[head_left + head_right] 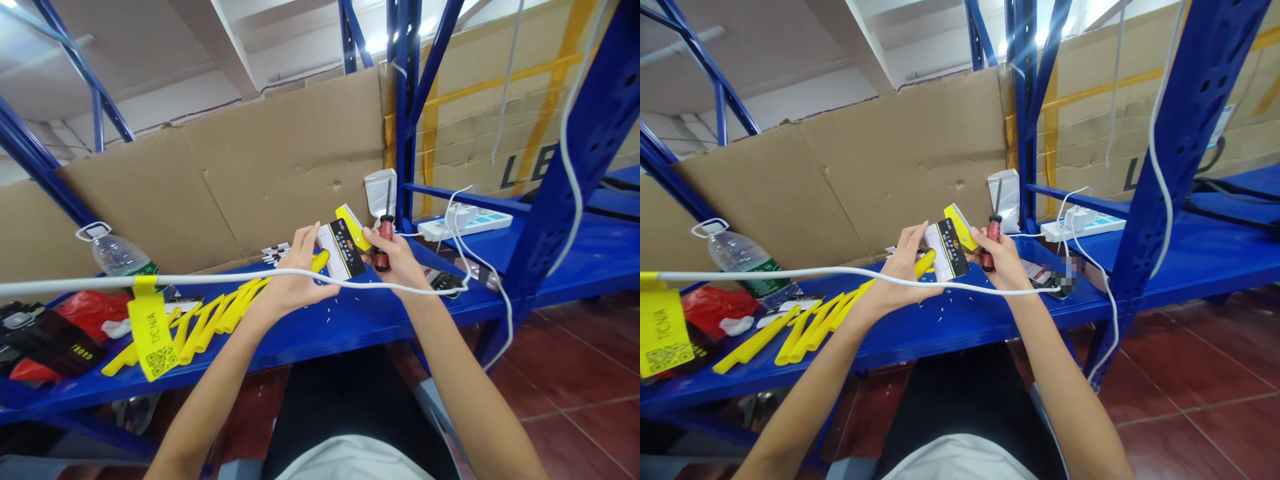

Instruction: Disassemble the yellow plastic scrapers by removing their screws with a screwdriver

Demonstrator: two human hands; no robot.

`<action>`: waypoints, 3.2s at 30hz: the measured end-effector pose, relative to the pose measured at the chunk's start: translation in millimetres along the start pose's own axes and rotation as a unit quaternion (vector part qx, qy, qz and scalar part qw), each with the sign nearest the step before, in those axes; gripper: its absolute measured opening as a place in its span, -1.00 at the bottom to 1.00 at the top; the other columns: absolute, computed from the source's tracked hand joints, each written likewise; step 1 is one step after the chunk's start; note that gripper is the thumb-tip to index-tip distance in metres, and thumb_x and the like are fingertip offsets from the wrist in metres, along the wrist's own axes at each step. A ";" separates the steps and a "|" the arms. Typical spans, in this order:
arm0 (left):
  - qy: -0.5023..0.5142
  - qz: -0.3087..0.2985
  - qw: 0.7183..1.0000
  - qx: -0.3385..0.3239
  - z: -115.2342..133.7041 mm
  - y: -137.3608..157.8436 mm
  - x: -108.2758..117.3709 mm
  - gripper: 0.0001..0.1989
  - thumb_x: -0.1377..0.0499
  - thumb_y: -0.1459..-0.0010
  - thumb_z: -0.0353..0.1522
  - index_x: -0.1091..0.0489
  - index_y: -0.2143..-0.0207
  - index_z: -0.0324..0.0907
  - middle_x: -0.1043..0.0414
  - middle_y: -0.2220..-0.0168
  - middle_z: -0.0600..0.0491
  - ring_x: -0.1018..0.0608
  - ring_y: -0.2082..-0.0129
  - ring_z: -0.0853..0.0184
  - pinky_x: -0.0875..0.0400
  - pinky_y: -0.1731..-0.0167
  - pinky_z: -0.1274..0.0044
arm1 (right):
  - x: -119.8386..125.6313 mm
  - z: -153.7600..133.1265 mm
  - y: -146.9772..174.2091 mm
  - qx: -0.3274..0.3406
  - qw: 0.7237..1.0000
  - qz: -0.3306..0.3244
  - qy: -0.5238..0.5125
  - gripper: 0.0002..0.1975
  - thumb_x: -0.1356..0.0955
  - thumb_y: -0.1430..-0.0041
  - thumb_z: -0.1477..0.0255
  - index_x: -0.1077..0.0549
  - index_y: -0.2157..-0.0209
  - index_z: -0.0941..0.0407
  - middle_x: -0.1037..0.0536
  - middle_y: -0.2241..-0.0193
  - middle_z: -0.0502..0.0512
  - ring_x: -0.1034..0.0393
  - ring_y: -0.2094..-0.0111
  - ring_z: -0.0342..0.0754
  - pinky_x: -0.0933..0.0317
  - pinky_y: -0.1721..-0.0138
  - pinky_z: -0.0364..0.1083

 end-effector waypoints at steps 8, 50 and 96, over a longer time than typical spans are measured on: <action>-0.004 0.047 0.997 0.061 -21.4 25.5 10.6 0.16 -0.60 -0.13 -0.23 -0.09 -0.63 0.00 -0.30 -0.46 -0.25 -0.58 -0.30 -0.05 -0.67 -0.25 0.09 | 13.3 -16.9 -1.8 0.126 0.990 0.065 -0.024 -0.26 -0.83 0.23 0.09 -0.36 0.32 0.01 -0.55 0.36 -0.08 -0.83 0.18 0.21 -0.76 0.28 0.03; -0.314 -0.374 0.813 0.318 -256.6 -30.5 4.5 -0.50 -0.13 -0.61 -0.12 -0.67 -0.35 -0.11 -0.71 -0.26 -0.27 -0.71 -0.27 -0.08 -0.58 -0.16 0.36 | 22.2 -15.9 -7.0 0.219 0.969 0.116 -0.005 -0.28 -0.77 0.07 -0.01 -0.30 0.28 -0.03 -0.54 0.35 -0.09 -0.84 0.13 0.21 -0.77 0.25 0.02; 0.601 0.059 0.697 0.387 -91.2 -5.6 -60.6 -0.64 -0.45 -0.49 -0.23 -0.35 0.24 -0.14 -0.43 0.36 0.17 -0.30 0.61 0.58 -0.13 0.71 0.70 | 20.0 4.9 -10.2 0.107 0.949 0.017 0.296 -0.44 -0.67 -0.12 -0.09 -0.42 0.24 -0.04 -0.55 0.43 -0.10 -0.25 0.60 -0.20 -0.07 0.66 -0.14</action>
Point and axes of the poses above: each hand's wrist, its own y-axis away from the middle knuckle, its own x-axis out of the back of the hand, z = x × y, the point moved 4 cm from there along -y, towards the middle knuckle
